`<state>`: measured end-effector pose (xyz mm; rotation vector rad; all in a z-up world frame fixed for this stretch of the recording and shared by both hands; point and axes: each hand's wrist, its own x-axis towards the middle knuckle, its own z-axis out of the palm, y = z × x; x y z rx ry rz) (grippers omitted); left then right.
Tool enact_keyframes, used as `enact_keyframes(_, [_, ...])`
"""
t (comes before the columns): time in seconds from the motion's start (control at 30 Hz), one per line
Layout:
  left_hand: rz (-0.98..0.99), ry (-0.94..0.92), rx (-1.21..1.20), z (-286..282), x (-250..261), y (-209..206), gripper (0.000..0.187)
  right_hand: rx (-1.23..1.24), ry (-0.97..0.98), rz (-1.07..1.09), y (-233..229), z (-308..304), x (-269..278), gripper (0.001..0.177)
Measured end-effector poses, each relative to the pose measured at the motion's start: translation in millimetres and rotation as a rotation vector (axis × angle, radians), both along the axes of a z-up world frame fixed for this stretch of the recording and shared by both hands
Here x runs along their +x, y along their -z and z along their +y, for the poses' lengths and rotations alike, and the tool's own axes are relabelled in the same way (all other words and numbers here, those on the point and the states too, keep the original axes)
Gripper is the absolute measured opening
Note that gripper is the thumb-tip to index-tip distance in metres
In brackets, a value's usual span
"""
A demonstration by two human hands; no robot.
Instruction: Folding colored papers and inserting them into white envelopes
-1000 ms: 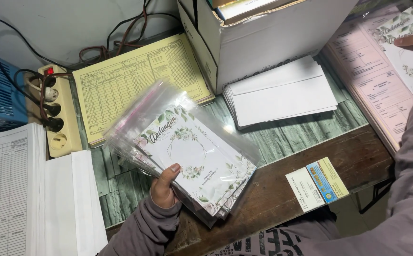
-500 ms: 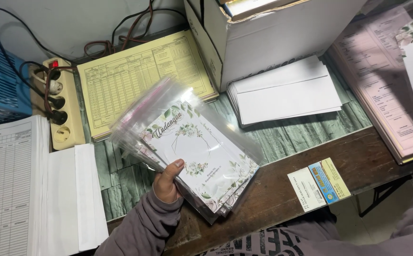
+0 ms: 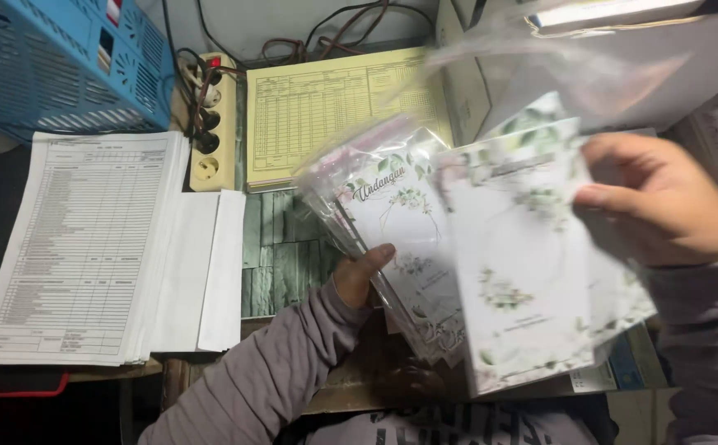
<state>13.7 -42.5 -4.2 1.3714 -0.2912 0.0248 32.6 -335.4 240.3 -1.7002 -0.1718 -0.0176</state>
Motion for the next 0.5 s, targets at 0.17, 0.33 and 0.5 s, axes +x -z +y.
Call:
enact_keyframes(0.17, [-0.648,-0.225,0.757,18,13,75,0.022,0.180,-0.334,0.401,9,67,18,0.014])
enact_keyframes(0.33, [0.447,0.055,-0.754,-17,13,32,0.038,-0.263,-0.079,0.135,15,86,14,0.020])
enact_keyframes(0.5, [0.247,0.141,-0.543,1,40,309,0.033,-0.341,-0.033,0.030,31,85,12,0.018])
